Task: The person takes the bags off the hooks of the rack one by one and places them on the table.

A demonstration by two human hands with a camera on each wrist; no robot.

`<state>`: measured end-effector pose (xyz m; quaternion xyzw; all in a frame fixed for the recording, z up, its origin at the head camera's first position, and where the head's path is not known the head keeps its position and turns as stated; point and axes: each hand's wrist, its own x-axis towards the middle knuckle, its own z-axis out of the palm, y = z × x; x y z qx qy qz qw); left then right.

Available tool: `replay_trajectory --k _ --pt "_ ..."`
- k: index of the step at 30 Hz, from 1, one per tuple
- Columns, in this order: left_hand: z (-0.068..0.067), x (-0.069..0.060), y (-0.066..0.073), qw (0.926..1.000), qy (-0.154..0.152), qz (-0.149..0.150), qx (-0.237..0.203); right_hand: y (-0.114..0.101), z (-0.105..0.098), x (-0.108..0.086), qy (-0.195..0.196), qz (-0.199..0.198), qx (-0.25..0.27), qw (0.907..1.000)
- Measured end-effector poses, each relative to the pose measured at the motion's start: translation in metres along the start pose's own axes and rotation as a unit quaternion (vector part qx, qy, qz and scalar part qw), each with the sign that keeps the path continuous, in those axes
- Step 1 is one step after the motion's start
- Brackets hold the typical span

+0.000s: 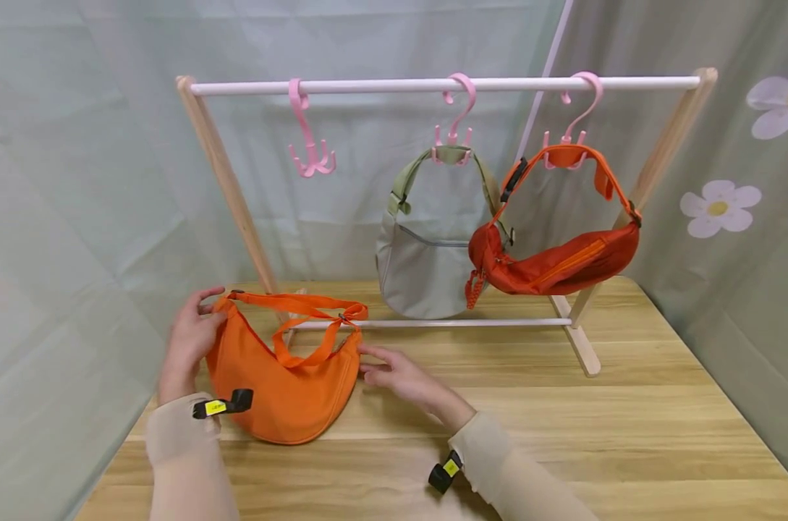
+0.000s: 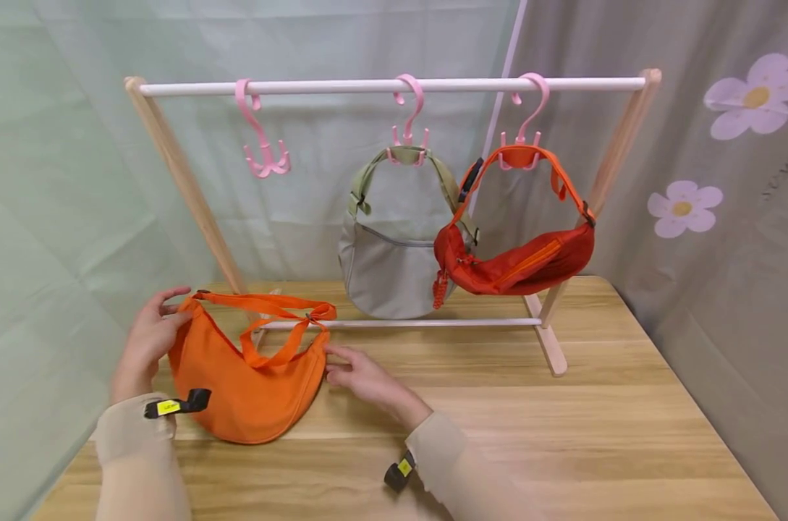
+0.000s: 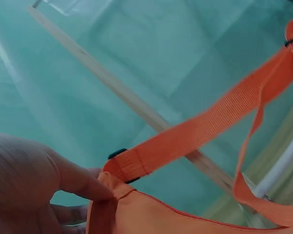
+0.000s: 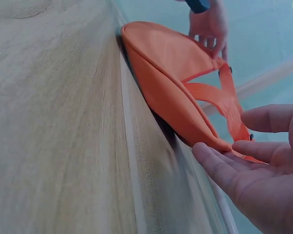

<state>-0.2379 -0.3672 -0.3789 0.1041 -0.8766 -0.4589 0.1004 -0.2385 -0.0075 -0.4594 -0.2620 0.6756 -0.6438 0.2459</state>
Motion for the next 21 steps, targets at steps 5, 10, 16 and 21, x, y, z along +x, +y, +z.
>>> replay_trajectory --k 5,10,16,21 --pt "0.003 0.004 -0.008 0.9995 -0.017 -0.020 0.016 0.002 0.002 0.000 0.005 0.002 -0.006 1.0000" --pt "0.004 0.006 -0.017 0.9972 -0.051 -0.026 0.049 0.003 0.004 -0.001 0.006 0.004 -0.032 0.9995" --pt "0.005 0.007 -0.021 0.9964 -0.059 -0.041 0.046 0.003 0.005 -0.001 0.005 0.007 -0.029 0.9995" --pt "0.004 0.011 -0.026 0.9952 -0.067 -0.054 0.047 0.001 0.006 0.001 -0.001 -0.004 -0.029 0.9996"
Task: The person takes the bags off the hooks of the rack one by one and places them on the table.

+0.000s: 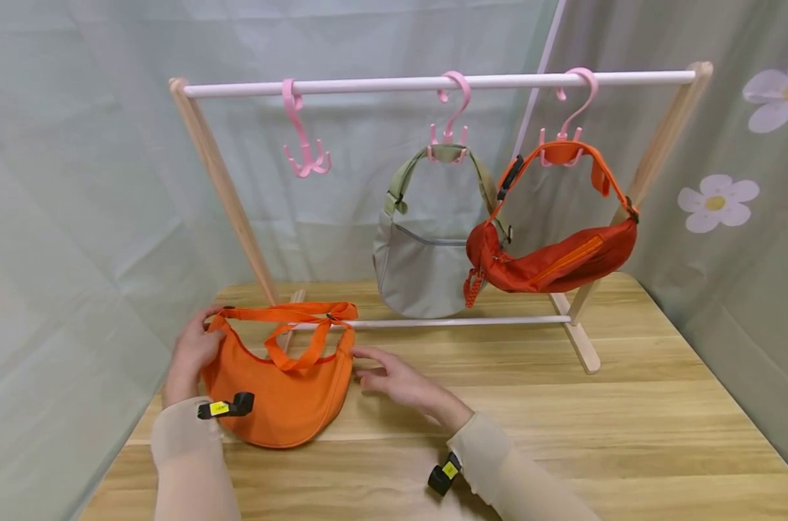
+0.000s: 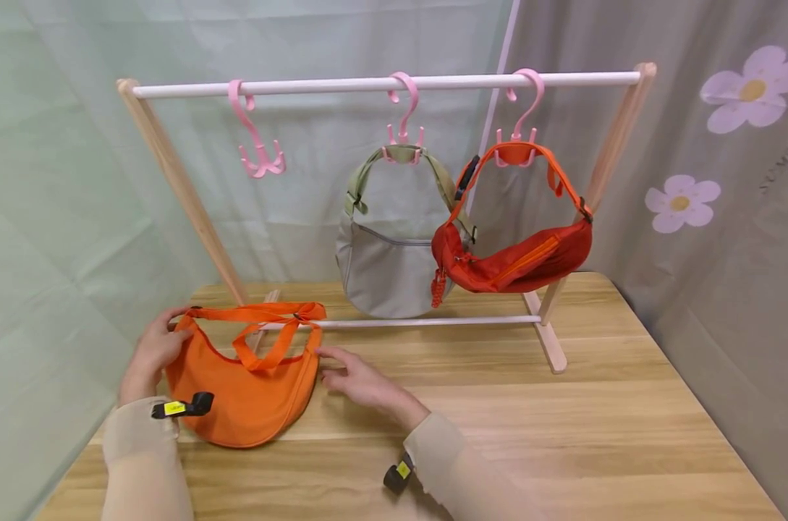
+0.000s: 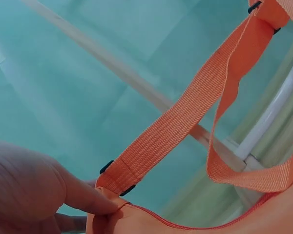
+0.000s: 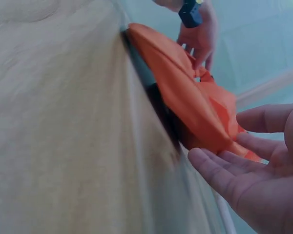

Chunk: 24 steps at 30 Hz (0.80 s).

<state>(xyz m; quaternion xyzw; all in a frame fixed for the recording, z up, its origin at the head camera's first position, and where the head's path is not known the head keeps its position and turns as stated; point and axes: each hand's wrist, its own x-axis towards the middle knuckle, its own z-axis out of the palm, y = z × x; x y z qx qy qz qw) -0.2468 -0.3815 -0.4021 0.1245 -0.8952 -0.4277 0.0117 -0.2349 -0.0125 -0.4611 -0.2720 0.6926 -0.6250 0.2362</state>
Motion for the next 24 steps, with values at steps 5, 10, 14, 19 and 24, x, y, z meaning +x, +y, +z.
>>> replay_trajectory --k 5,10,14,19,24 --pt "-0.002 0.002 -0.006 0.9994 -0.004 0.004 0.033 0.001 0.004 -0.001 -0.003 0.001 -0.055 0.9985" --pt "0.000 0.004 -0.015 0.9977 0.008 0.008 0.066 0.004 0.007 -0.001 -0.008 0.002 -0.074 0.9972" --pt "0.004 0.006 -0.019 0.9968 0.027 0.001 0.076 0.004 0.007 -0.002 -0.019 0.002 -0.075 0.9970" --pt "0.004 0.004 -0.013 0.9961 0.075 -0.004 0.046 -0.007 -0.002 -0.004 -0.023 -0.022 -0.075 0.9966" --pt "0.001 -0.002 0.002 0.9895 0.139 0.033 0.020 -0.026 -0.017 -0.010 -0.016 -0.043 -0.066 0.9968"
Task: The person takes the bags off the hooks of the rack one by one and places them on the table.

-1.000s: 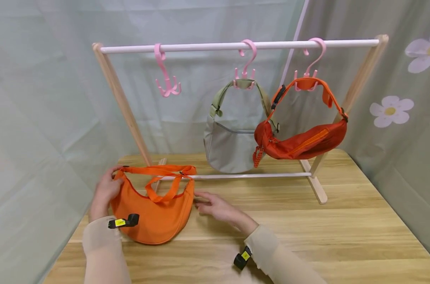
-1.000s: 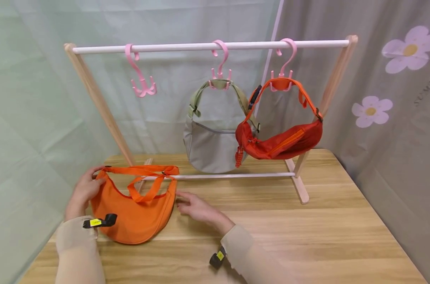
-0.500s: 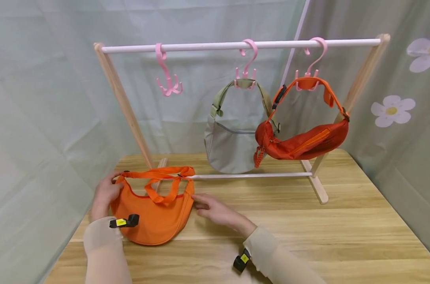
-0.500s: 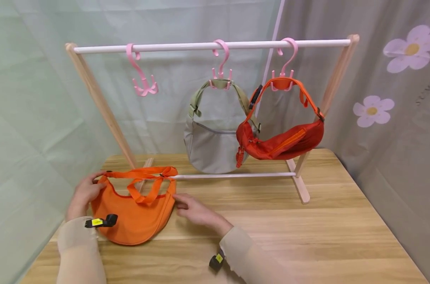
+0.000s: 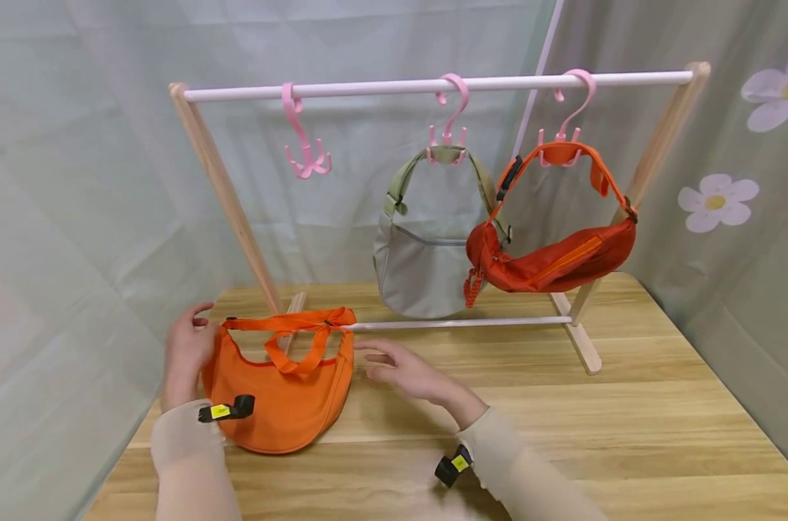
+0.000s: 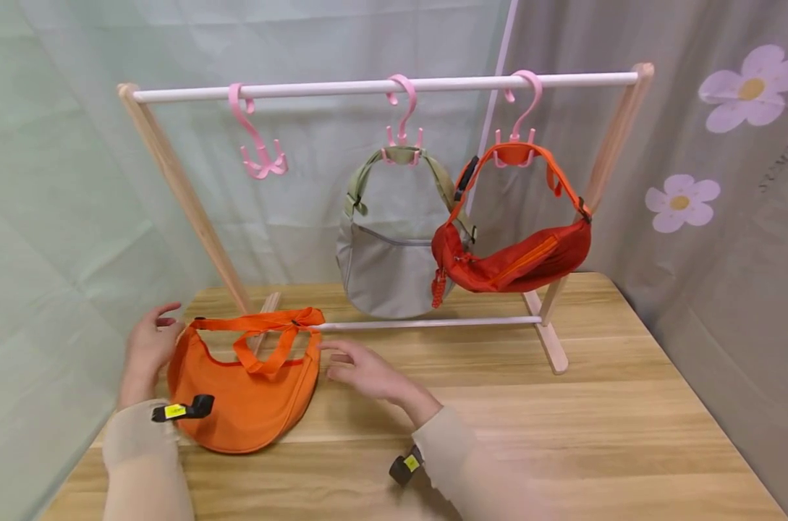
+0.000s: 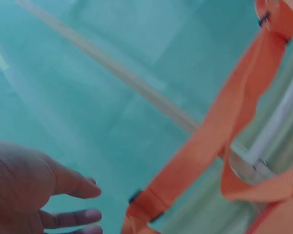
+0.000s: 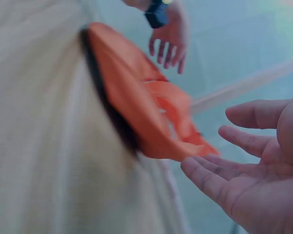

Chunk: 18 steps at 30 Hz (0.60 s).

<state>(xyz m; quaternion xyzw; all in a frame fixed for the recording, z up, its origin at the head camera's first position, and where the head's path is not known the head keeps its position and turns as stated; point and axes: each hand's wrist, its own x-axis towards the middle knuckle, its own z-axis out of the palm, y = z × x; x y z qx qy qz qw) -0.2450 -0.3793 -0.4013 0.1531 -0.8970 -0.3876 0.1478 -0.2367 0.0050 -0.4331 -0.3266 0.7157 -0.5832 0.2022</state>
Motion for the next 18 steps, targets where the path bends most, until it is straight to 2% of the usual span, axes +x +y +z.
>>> replay_trajectory --k 5,9,12,18 --pt "-0.003 -0.006 0.018 0.9987 0.035 0.017 -0.032 -0.019 -0.017 -0.008 -0.005 -0.031 -0.029 0.9991" --pt "-0.008 -0.012 0.032 0.9953 0.074 -0.001 -0.063 -0.040 -0.032 -0.019 -0.011 -0.059 -0.082 0.9948" --pt "-0.013 -0.016 0.043 0.9899 0.103 -0.006 -0.097 -0.053 -0.049 -0.030 -0.005 -0.068 -0.100 0.9926" --pt "-0.018 -0.024 0.064 0.9784 0.114 0.033 -0.169 -0.073 -0.079 -0.051 0.031 -0.084 -0.080 0.9927"
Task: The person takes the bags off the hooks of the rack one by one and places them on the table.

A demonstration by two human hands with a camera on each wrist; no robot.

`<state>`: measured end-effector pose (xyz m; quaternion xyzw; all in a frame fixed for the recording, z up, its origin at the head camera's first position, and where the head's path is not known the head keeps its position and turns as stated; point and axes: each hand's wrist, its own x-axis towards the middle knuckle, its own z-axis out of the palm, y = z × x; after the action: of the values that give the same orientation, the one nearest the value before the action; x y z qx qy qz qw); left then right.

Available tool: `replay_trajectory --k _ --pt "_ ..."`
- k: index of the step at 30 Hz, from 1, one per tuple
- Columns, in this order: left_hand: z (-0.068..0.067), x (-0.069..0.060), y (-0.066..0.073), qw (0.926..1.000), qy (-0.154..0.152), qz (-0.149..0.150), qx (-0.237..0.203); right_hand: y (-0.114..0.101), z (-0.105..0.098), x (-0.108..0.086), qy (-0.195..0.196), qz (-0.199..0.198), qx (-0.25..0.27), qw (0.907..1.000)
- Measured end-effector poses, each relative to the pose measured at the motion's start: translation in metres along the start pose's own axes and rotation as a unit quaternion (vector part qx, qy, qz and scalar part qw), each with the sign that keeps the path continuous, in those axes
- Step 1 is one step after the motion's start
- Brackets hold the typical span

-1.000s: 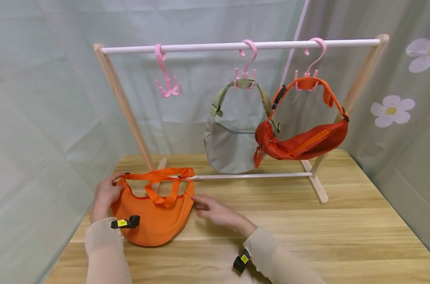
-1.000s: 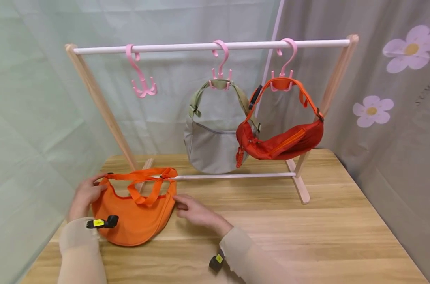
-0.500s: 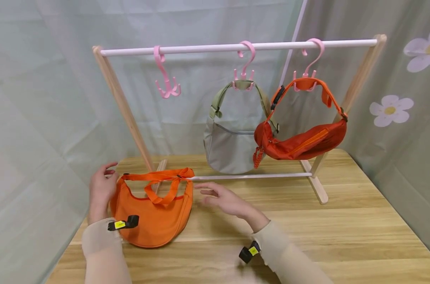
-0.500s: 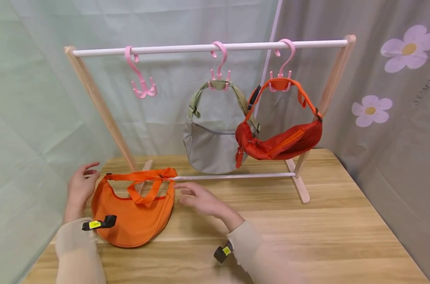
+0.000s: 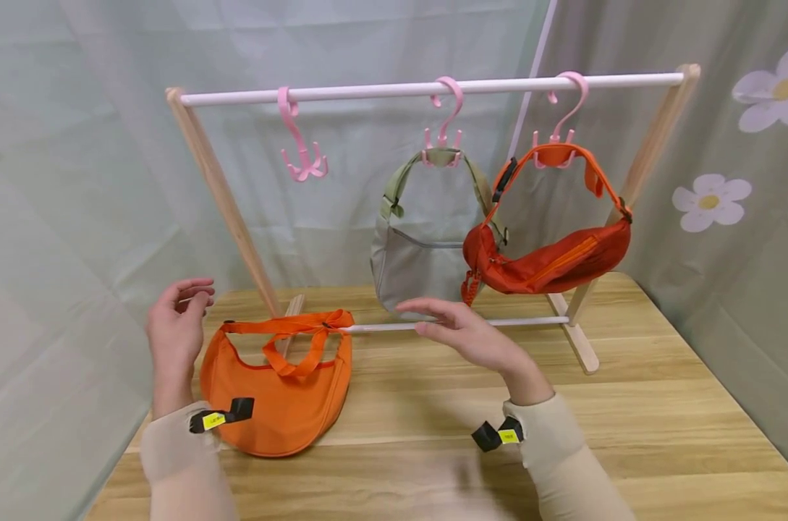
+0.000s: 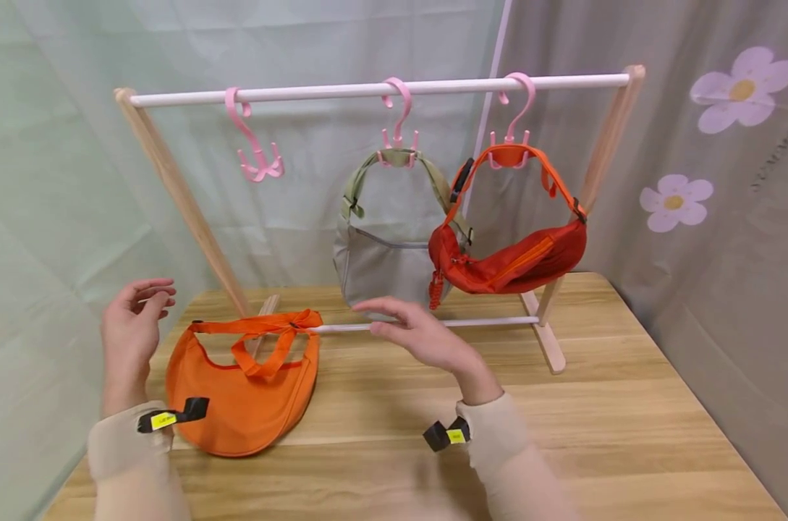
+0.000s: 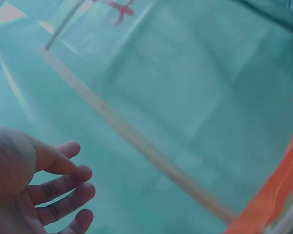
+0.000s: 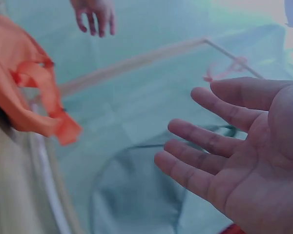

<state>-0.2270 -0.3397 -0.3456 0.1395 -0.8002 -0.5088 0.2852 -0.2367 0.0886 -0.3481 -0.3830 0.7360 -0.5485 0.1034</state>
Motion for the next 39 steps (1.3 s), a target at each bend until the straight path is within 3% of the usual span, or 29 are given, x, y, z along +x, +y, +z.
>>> replay_trajectory --k 5,8,12,17,30,39 --pt "0.004 -0.008 0.013 0.9986 -0.016 0.027 -0.044 -0.009 -0.018 -0.012 0.031 0.001 -0.003 0.9995" --pt "0.007 -0.012 0.017 0.9960 -0.035 0.061 -0.056 -0.012 -0.025 -0.017 0.044 0.001 -0.011 0.9990" --pt "0.009 -0.015 0.024 0.9899 -0.066 0.108 -0.063 -0.015 -0.032 -0.024 0.057 0.004 -0.015 0.9982" --pt "0.013 -0.017 0.030 0.9802 -0.107 0.140 -0.090 -0.016 -0.039 -0.028 0.075 -0.002 -0.016 0.9971" --pt "0.041 -0.032 0.045 0.9593 -0.182 0.182 -0.116 -0.020 -0.053 -0.039 0.129 -0.023 -0.017 0.9912" --pt "0.062 -0.043 0.055 0.9467 -0.229 0.189 -0.125 -0.024 -0.055 -0.045 0.149 -0.028 -0.037 0.9877"
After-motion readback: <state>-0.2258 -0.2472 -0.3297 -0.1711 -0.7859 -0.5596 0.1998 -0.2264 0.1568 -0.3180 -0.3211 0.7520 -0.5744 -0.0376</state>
